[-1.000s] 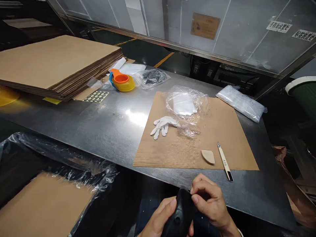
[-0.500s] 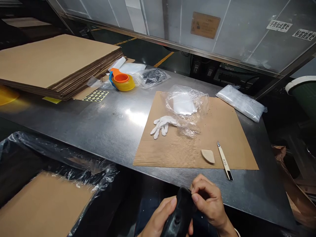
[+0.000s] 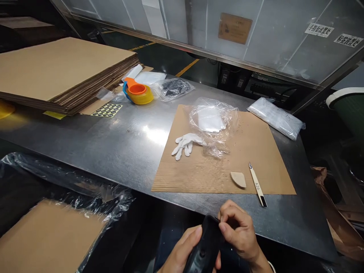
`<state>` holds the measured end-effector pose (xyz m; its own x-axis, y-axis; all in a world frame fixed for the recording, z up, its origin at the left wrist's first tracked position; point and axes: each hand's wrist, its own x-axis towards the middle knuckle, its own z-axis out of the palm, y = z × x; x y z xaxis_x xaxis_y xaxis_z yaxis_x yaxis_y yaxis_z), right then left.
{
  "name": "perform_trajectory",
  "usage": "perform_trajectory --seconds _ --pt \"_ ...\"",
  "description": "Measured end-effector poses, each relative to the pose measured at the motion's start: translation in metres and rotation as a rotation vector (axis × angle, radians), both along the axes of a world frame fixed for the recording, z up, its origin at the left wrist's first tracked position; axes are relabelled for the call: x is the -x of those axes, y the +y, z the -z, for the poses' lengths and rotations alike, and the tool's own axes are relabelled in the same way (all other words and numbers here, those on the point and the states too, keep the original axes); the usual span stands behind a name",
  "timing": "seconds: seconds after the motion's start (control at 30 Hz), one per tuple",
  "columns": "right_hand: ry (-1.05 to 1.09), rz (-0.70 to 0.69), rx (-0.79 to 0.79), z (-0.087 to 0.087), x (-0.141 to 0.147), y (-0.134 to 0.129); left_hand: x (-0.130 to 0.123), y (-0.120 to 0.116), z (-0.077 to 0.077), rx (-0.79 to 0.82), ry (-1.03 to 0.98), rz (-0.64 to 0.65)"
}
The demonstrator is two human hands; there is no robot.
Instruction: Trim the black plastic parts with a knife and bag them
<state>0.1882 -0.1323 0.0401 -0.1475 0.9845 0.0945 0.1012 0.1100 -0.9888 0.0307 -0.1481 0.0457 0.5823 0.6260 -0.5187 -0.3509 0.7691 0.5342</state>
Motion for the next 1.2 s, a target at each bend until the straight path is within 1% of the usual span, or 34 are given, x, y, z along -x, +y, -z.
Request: perform_trajectory --seconds 0.1,0.17,0.27,0.3,0.33,0.4,0.5,0.6,0.7,0.8,0.9,0.97,1.03,1.1,1.13,1.2 --pt "-0.222 0.109 -0.002 0.002 -0.008 0.003 -0.001 0.005 0.007 0.039 -0.065 0.054" --pt "-0.373 0.245 0.020 0.004 -0.025 0.007 -0.001 0.010 0.011 0.119 -0.102 0.064" --pt "-0.603 0.504 0.046 0.013 -0.064 0.019 0.003 0.019 0.012 0.230 -0.120 -0.020" --pt "-0.702 0.569 0.051 0.018 -0.078 0.024 0.004 0.023 0.011 0.246 -0.131 -0.059" --pt "-0.798 0.606 0.051 0.023 -0.091 0.029 0.005 0.026 0.009 0.259 -0.143 -0.098" --pt "-0.966 0.600 0.050 0.035 -0.110 0.038 0.006 0.031 0.006 0.274 -0.162 -0.182" --pt "-1.139 0.509 0.050 0.048 -0.125 0.044 0.006 0.036 0.002 0.292 -0.167 -0.268" --pt "-1.242 0.453 0.061 0.051 -0.130 0.047 0.007 0.038 0.001 0.295 -0.167 -0.313" --pt "-1.294 0.455 0.084 0.050 -0.132 0.049 0.009 0.038 0.002 0.294 -0.174 -0.340" --pt "-1.288 0.491 0.116 0.048 -0.134 0.052 0.012 0.040 0.002 0.307 -0.169 -0.369" --pt "-1.221 0.583 0.179 0.044 -0.133 0.052 0.014 0.041 0.001 0.315 -0.162 -0.378" --pt "-1.140 0.656 0.226 0.039 -0.127 0.046 0.014 0.042 0.000 0.316 -0.160 -0.394" --pt "-1.043 0.687 0.245 0.030 -0.113 0.035 0.015 0.044 -0.001 0.318 -0.155 -0.416" --pt "-0.863 0.635 0.255 0.017 -0.090 0.021 0.014 0.045 -0.001 0.305 -0.144 -0.436" --pt "-0.702 0.566 0.277 0.009 -0.076 0.013 0.014 0.046 -0.002 0.291 -0.136 -0.449" --pt "-0.367 0.340 0.367 -0.009 -0.045 -0.003 0.014 0.047 -0.002 0.254 -0.109 -0.494"
